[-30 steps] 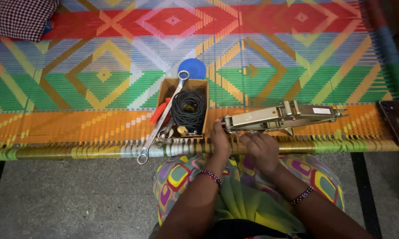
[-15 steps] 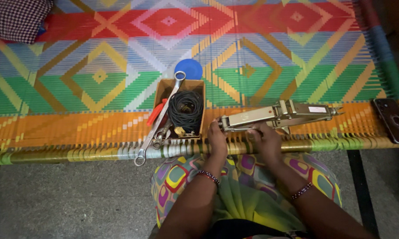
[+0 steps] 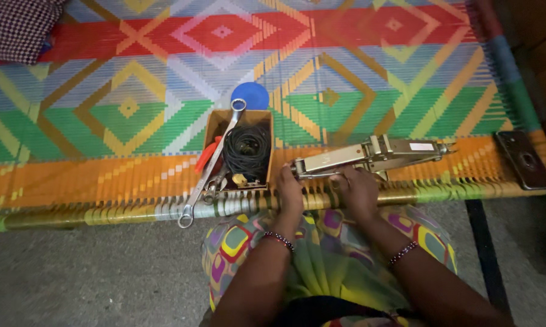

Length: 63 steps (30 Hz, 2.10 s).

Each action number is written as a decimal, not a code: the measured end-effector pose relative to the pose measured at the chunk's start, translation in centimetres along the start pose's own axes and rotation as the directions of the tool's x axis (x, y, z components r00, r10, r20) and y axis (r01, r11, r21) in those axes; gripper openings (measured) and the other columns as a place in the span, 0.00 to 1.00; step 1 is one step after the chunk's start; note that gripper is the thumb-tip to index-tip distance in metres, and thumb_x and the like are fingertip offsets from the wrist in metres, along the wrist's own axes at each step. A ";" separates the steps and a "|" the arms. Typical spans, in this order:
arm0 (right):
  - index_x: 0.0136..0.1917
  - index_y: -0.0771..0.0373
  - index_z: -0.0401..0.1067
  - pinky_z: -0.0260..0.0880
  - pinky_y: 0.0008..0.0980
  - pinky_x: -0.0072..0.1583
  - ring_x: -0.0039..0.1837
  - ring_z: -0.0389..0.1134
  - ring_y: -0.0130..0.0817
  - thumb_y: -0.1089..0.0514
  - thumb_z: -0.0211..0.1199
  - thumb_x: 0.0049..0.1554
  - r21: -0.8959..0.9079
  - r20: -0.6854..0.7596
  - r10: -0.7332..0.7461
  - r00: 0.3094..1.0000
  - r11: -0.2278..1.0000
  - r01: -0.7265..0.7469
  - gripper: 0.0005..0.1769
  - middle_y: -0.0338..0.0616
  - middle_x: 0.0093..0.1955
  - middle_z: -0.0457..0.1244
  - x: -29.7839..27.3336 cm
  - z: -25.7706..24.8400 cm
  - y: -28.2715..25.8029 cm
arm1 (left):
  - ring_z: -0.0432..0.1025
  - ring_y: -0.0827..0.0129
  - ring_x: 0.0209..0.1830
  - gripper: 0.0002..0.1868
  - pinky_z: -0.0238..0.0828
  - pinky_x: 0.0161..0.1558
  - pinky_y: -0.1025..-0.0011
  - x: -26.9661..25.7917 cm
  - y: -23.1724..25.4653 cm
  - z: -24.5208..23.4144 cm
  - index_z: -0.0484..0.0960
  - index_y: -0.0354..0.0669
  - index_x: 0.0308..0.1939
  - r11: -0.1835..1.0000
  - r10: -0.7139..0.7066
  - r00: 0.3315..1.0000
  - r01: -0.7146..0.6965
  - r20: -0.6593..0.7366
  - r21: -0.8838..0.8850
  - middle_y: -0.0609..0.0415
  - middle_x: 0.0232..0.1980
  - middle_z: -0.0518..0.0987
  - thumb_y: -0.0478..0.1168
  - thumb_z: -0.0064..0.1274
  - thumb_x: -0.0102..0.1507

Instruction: The person sits on the floor and uses a wrench to tighten a bolt on a metal latch mechanism. They hold the latch steady with one hand while turning the wrench with the other, then inspect the tightened bolt.

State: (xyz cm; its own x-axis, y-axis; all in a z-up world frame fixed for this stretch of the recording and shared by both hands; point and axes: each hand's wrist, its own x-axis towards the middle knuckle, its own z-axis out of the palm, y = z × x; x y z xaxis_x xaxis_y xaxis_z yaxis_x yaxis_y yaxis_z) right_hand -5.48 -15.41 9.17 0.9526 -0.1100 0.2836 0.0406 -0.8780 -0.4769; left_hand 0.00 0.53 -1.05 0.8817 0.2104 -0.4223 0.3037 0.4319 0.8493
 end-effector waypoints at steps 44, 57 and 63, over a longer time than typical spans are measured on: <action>0.57 0.58 0.78 0.73 0.37 0.51 0.45 0.74 0.38 0.47 0.55 0.64 0.547 0.431 -0.233 0.872 0.836 -0.047 0.18 0.46 0.45 0.72 -6.5 -1.1 -2.5 | 0.76 0.69 0.31 0.17 0.75 0.33 0.72 -7.4 -0.3 -5.5 0.80 0.39 0.59 0.976 -0.121 0.986 0.097 0.112 0.196 0.51 0.40 0.84 0.42 0.51 0.69; 0.52 0.60 0.80 0.71 0.30 0.44 0.37 0.71 0.31 0.48 0.56 0.65 0.455 0.478 -0.025 0.878 0.862 -0.223 0.17 0.43 0.38 0.71 -5.7 0.8 -1.2 | 0.80 0.66 0.29 0.14 0.76 0.29 0.72 -9.5 2.8 -4.5 0.76 0.39 0.57 0.966 -0.249 0.955 0.233 0.161 0.113 0.49 0.38 0.83 0.39 0.47 0.69; 0.53 0.62 0.79 0.70 0.28 0.43 0.39 0.70 0.28 0.49 0.57 0.64 0.572 0.496 -0.024 0.868 0.761 -0.306 0.17 0.41 0.41 0.72 -5.9 0.8 -1.5 | 0.80 0.65 0.28 0.14 0.78 0.29 0.71 -10.3 3.7 -3.8 0.76 0.35 0.56 0.974 -0.226 0.958 0.217 0.179 0.071 0.48 0.36 0.83 0.39 0.46 0.69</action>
State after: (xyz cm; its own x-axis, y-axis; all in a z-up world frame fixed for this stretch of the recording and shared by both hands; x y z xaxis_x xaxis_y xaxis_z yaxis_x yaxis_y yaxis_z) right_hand -10.90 -13.12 7.58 0.9755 0.1561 -0.1551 -0.0882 -0.3682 -0.9255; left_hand -9.31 3.31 5.25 0.8402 -0.0529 -0.5398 0.5123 0.4041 0.7578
